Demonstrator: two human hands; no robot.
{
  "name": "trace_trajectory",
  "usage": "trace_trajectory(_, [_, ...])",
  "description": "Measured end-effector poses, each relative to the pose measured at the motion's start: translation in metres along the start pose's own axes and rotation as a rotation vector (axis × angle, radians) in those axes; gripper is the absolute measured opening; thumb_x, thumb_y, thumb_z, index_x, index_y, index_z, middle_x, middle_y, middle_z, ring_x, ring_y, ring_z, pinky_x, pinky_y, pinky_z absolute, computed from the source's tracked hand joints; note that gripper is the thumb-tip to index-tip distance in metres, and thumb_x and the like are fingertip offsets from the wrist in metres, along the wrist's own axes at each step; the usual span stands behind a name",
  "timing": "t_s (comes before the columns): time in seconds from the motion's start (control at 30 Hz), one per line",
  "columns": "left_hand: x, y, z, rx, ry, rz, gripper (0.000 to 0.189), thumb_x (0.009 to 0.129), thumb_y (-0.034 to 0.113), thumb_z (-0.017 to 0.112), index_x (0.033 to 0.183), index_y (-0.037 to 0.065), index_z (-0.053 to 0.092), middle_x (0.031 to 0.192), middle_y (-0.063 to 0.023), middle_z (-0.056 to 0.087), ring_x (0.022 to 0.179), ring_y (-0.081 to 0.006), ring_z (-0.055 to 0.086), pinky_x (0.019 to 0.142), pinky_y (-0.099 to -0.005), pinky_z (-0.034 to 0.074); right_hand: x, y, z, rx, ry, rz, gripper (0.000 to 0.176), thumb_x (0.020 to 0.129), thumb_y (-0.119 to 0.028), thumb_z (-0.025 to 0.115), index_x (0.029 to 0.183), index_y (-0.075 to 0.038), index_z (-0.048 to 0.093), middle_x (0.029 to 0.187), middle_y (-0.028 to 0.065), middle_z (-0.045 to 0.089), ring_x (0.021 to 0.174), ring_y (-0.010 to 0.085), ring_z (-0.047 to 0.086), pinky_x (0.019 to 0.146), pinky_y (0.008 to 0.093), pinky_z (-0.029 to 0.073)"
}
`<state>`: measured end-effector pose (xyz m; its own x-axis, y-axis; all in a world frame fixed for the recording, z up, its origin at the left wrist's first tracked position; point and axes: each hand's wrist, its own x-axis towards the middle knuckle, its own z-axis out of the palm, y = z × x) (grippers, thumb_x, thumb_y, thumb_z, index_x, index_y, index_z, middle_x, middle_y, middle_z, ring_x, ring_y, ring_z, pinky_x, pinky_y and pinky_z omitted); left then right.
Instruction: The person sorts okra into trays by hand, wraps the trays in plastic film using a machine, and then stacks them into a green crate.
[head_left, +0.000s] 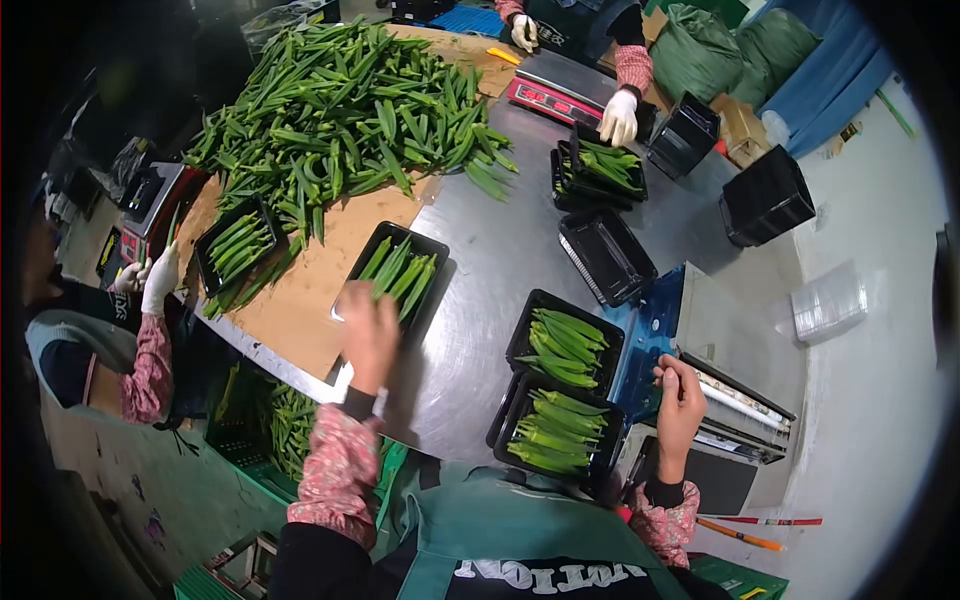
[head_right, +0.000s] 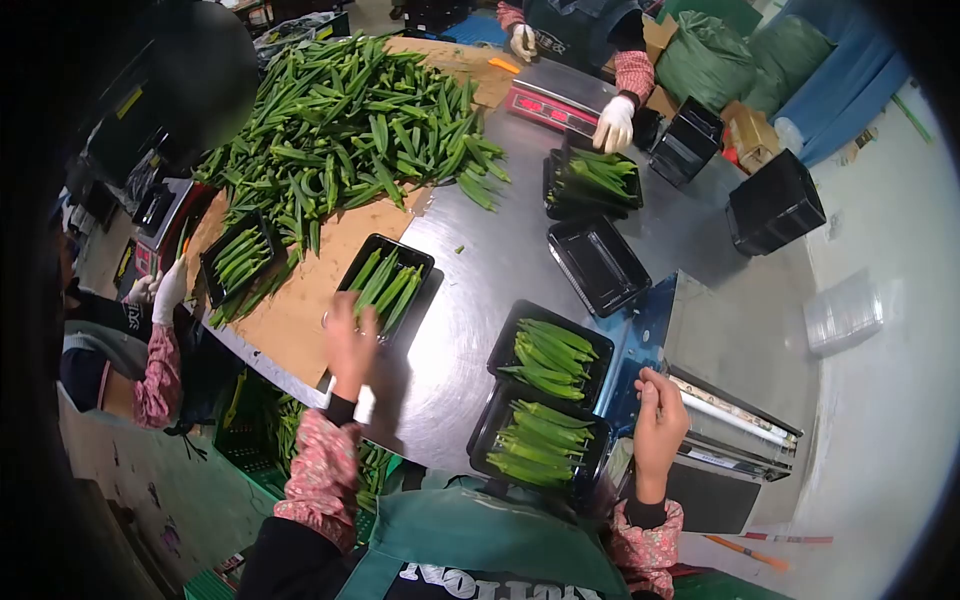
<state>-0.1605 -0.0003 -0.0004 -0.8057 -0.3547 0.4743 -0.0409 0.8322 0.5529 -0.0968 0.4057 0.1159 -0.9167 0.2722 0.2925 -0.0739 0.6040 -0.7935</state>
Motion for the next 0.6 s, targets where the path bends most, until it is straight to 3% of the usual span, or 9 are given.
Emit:
trace_trajectory(0.03, [0.009,-0.017,-0.005,0.076,0.070,-0.075,0.024,0.086,0.015,0.062,0.101,-0.002,0.058,0.108,-0.0218,0.054,0.096,-0.0401,0.054,0.084,-0.0464,0.045,0.000,-0.005,0.001,0.037,-0.018,0.023,0.022,0.099,-0.010,0.051,0.111,0.005,0.062,0.098,0.0114,0.067,0.081,0.0131,0.063,0.074,0.0257,0.050])
trace_trajectory(0.07, [0.009,-0.055,0.005,0.186,0.071,0.003,0.022,0.085,0.016,0.063,0.099,-0.001,0.059,0.107,-0.0200,0.056,0.092,-0.0400,0.055,0.079,-0.0466,0.046,0.000,-0.010,0.002,0.075,-0.035,0.044,0.023,0.099,-0.010,0.051,0.112,0.005,0.062,0.098,0.0120,0.067,0.081,0.0133,0.063,0.074,0.0257,0.051])
trace_trajectory(0.1, [0.012,-0.071,-0.001,0.406,-0.138,-0.044,0.024,0.086,0.016,0.063,0.105,0.002,0.060,0.099,-0.0187,0.061,0.090,-0.0406,0.057,0.077,-0.0469,0.047,0.000,-0.014,0.003,0.115,-0.052,0.063,0.023,0.099,-0.010,0.051,0.113,0.005,0.062,0.097,0.0126,0.067,0.081,0.0134,0.064,0.074,0.0257,0.051])
trace_trajectory(0.17, [0.017,-0.106,0.006,0.195,-0.294,-0.022,0.022,0.087,0.013,0.062,0.105,0.000,0.060,0.088,-0.0188,0.062,0.082,-0.0359,0.060,0.075,-0.0420,0.048,0.002,-0.016,0.008,0.137,-0.085,0.059,0.024,0.099,-0.012,0.052,0.114,0.004,0.062,0.095,0.0132,0.068,0.080,0.0132,0.064,0.072,0.0250,0.051])
trace_trajectory(0.27, [0.023,-0.127,0.016,-0.218,-0.349,-0.133,0.022,0.089,0.012,0.060,0.104,-0.004,0.059,0.082,-0.0170,0.066,0.077,-0.0319,0.063,0.072,-0.0395,0.050,0.002,-0.025,0.015,0.121,-0.112,0.044,0.024,0.099,-0.013,0.052,0.113,0.004,0.062,0.094,0.0128,0.068,0.077,0.0132,0.065,0.070,0.0250,0.051])
trace_trajectory(0.37, [0.039,-0.121,0.012,-0.604,-0.524,-0.408,0.017,0.091,0.006,0.057,0.104,-0.004,0.059,0.084,-0.0090,0.065,0.080,-0.0173,0.062,0.071,-0.0332,0.050,0.003,-0.031,0.014,0.108,-0.089,0.027,0.021,0.097,-0.008,0.052,0.110,0.006,0.063,0.091,0.0140,0.070,0.074,0.0137,0.067,0.068,0.0254,0.052])
trace_trajectory(0.4, [0.048,-0.097,0.002,-0.663,-0.567,-0.490,0.014,0.091,0.001,0.054,0.103,-0.004,0.060,0.083,-0.0032,0.062,0.080,-0.0083,0.056,0.072,-0.0294,0.049,0.002,-0.030,0.013,0.125,-0.078,0.049,0.022,0.098,-0.008,0.052,0.110,0.005,0.063,0.091,0.0139,0.070,0.074,0.0137,0.066,0.067,0.0253,0.052])
trace_trajectory(0.53, [0.077,-0.042,0.002,-0.669,-0.622,-0.211,0.017,0.091,0.002,0.056,0.106,-0.004,0.059,0.088,-0.0048,0.063,0.084,-0.0099,0.055,0.077,-0.0265,0.045,-0.001,-0.023,0.005,0.181,-0.060,0.124,0.022,0.098,-0.010,0.052,0.111,0.005,0.063,0.091,0.0136,0.069,0.075,0.0137,0.066,0.067,0.0249,0.052])
trace_trajectory(0.6, [0.093,-0.015,0.021,-0.648,-0.659,-0.024,0.017,0.090,0.001,0.056,0.106,-0.004,0.060,0.084,-0.0078,0.063,0.080,-0.0125,0.057,0.073,-0.0282,0.047,-0.003,-0.021,0.003,0.213,-0.064,0.162,0.023,0.099,-0.011,0.052,0.112,0.005,0.062,0.092,0.0136,0.069,0.075,0.0139,0.066,0.067,0.0248,0.052])
